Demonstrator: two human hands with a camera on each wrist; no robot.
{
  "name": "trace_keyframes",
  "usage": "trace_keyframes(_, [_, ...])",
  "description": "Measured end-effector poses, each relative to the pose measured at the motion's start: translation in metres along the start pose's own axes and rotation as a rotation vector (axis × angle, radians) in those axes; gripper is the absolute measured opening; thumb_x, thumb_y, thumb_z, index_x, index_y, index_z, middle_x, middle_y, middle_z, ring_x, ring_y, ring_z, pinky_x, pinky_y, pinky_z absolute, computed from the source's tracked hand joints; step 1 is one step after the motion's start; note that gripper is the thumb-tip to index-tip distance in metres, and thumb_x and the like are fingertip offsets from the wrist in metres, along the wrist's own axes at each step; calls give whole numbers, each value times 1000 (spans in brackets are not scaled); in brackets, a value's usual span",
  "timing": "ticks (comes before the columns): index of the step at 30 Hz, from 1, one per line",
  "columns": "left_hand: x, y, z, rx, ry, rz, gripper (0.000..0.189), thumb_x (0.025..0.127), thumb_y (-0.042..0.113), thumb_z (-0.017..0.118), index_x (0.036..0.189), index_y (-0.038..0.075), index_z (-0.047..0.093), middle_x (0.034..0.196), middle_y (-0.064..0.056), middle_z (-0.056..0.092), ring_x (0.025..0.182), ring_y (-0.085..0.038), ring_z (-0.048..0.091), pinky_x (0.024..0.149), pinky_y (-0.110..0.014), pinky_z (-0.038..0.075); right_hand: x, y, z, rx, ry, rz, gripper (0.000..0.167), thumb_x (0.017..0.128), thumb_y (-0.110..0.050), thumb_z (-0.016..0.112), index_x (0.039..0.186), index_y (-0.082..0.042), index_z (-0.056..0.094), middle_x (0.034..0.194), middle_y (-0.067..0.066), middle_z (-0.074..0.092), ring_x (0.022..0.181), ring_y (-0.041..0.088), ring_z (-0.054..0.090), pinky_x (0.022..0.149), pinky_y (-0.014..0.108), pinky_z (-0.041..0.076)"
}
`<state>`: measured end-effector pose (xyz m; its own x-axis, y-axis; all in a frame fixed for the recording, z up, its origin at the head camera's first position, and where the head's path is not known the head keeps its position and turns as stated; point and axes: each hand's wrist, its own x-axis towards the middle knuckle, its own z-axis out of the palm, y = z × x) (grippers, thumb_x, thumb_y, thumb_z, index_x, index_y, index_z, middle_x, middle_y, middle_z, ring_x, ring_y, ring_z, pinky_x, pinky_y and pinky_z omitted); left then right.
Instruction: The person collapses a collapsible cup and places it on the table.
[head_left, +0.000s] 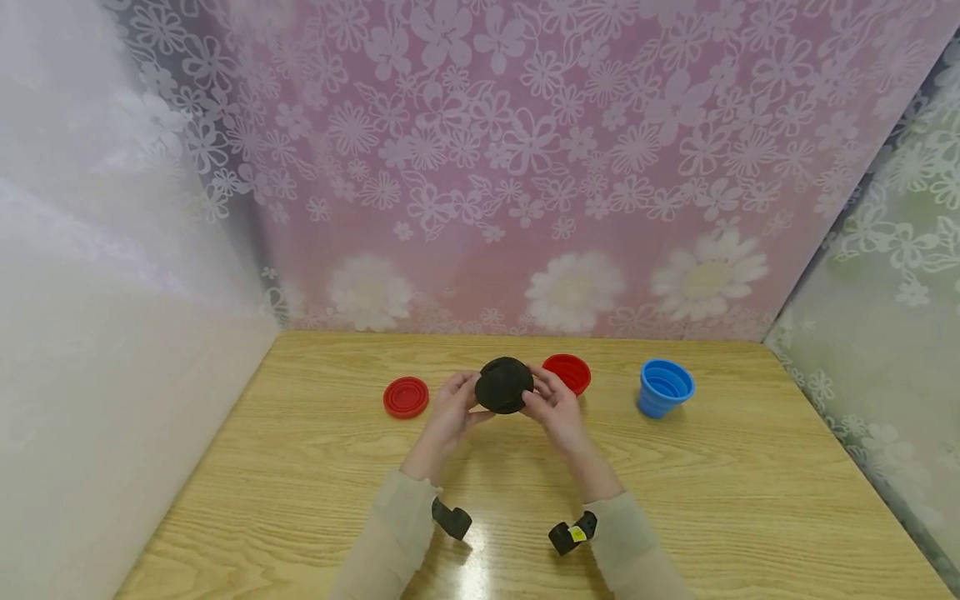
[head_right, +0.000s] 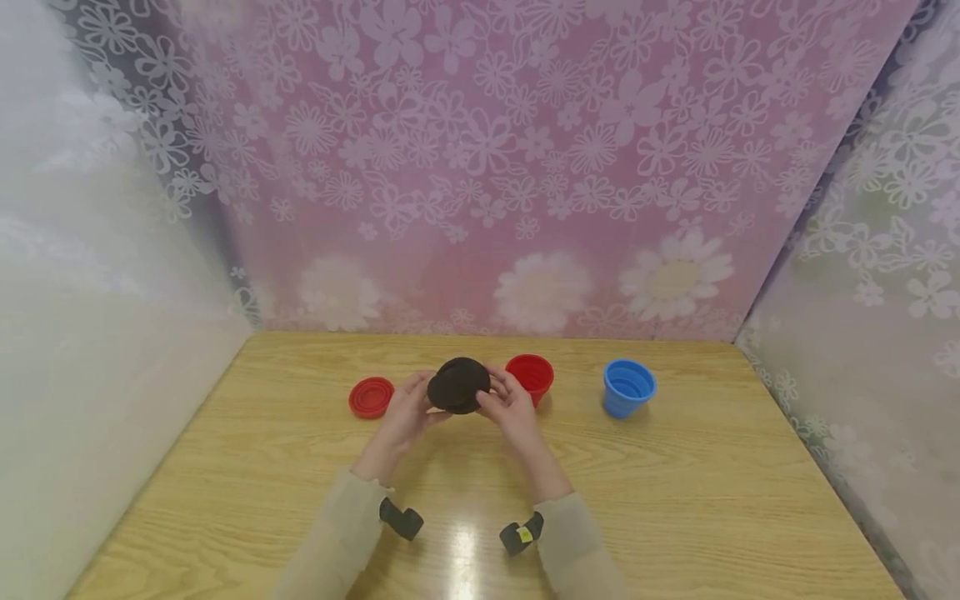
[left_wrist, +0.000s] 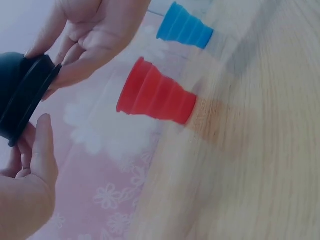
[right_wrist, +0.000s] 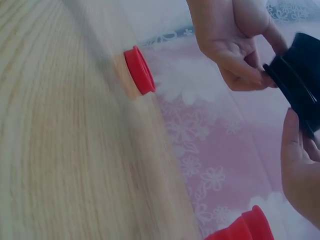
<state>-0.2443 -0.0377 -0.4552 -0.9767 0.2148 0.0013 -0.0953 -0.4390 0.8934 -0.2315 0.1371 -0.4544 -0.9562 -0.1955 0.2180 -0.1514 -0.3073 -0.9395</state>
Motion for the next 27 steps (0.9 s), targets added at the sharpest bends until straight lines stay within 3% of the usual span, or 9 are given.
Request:
trace_keyframes(5, [3, 3, -6, 221, -25, -41, 21, 89, 22, 55, 97, 2, 54, 89, -5, 54, 77, -15, 56, 68, -37, 51, 0, -4, -7, -98, -95, 33, 46, 89, 3, 47, 131, 10, 30, 127, 27, 40, 99, 13, 56, 79, 29, 47])
trace_keyframes(12, [-3, 13, -4, 399, -124, -42, 28, 90, 14, 52, 107, -8, 53, 91, -5, 57, 78, -14, 56, 69, -40, 51, -1, -5, -11, -154, -150, 49, 46, 89, 1, 46, 131, 11, 31, 126, 33, 37, 99, 10, 55, 80, 26, 46])
trace_keyframes(18, [-10, 19, 3, 393, -138, -53, 26, 90, 10, 50, 108, -9, 50, 91, -5, 55, 78, -13, 56, 68, -37, 51, 0, -4, -10, -111, -135, 51, 46, 90, -1, 45, 130, 14, 29, 125, 34, 37, 100, 12, 54, 83, 25, 44])
trace_keyframes(27, [-1, 2, -4, 240, -155, -62, 27, 90, 18, 51, 105, -4, 43, 93, -9, 49, 85, -17, 55, 69, -33, 51, 1, -1, -1, -110, 45, 81, 41, 91, -4, 48, 129, 6, 38, 125, 26, 42, 98, 11, 55, 83, 26, 45])
